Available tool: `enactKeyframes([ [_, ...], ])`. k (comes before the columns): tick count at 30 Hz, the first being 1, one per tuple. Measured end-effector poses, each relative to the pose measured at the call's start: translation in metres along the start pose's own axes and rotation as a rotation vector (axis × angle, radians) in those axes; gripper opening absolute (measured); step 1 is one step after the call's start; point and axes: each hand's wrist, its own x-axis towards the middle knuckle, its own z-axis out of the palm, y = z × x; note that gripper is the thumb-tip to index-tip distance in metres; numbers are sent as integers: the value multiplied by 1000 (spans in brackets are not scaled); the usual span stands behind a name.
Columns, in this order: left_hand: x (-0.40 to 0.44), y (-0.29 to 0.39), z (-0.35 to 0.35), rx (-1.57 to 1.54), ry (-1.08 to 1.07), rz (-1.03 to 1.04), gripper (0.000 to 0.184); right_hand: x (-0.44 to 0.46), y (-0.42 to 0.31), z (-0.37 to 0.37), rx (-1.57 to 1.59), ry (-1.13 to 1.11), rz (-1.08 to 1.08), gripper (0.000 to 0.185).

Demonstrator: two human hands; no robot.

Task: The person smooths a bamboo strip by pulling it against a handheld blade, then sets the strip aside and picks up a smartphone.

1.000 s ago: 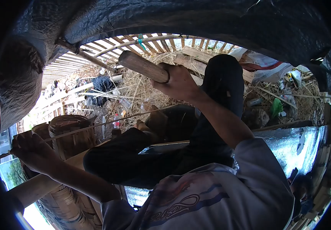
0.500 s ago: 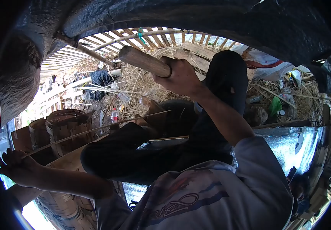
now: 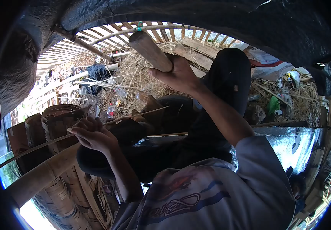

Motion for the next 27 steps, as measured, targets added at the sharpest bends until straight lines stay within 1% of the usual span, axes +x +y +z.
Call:
enactKeyframes([
  [1,-15,-6,0,-29,11,-150,43,2,3,3,118,3,73,16],
  [2,-27,-16,1,14,40,-171,45,1,3,8,266,78,86,13],
  [3,-40,-24,1,16,47,-172,45,-1,3,11,265,71,87,13],
  [5,-62,-35,-3,24,190,-261,46,-7,5,16,504,215,209,13],
  [6,-69,-40,-11,30,196,-268,46,-13,9,22,522,260,204,10],
  [7,-74,-45,-17,-18,173,-226,45,-24,20,32,519,255,212,10],
  [8,-79,-48,-22,-65,155,-181,44,-37,37,47,629,315,259,9],
  [9,-81,-45,-25,-58,170,-184,44,-50,52,61,739,372,310,8],
  [11,-82,-41,-30,-40,197,-263,44,-80,73,87,762,375,317,8],
  [13,-84,-46,-34,-41,234,-292,44,-86,79,96,790,387,328,8],
  [15,-91,-51,-42,-47,264,-335,43,-87,83,96,669,186,342,10],
  [16,-96,-55,-45,38,263,-428,43,-83,81,93,652,135,309,10],
  [17,-98,-58,-47,122,260,-521,43,-80,85,93,646,133,312,10],
  [18,-101,-61,-46,120,263,-525,43,-80,92,95,593,133,251,8],
  [19,-105,-63,-42,185,237,-714,42,-80,99,98,541,133,188,7],
  [20,-107,-66,-39,251,212,-904,42,-84,107,98,538,127,192,7],
  [21,-109,-67,-37,253,214,-906,42,-95,116,97,379,95,369,7],
  [22,-112,-68,-36,244,211,-975,40,-102,124,96,217,60,543,9],
  [23,-113,-69,-36,234,207,-1045,39,-106,133,98,217,59,546,9],
  [24,-115,-73,-39,236,205,-1048,39,-107,136,98,120,34,464,11],
  [25,-120,-78,-44,203,188,-1006,31,-110,139,99,22,8,383,12],
  [26,-124,-82,-46,167,173,-963,25,-114,142,99,19,8,389,12],
  [27,-125,-82,-45,165,174,-966,25,-112,136,99,55,14,402,15],
])
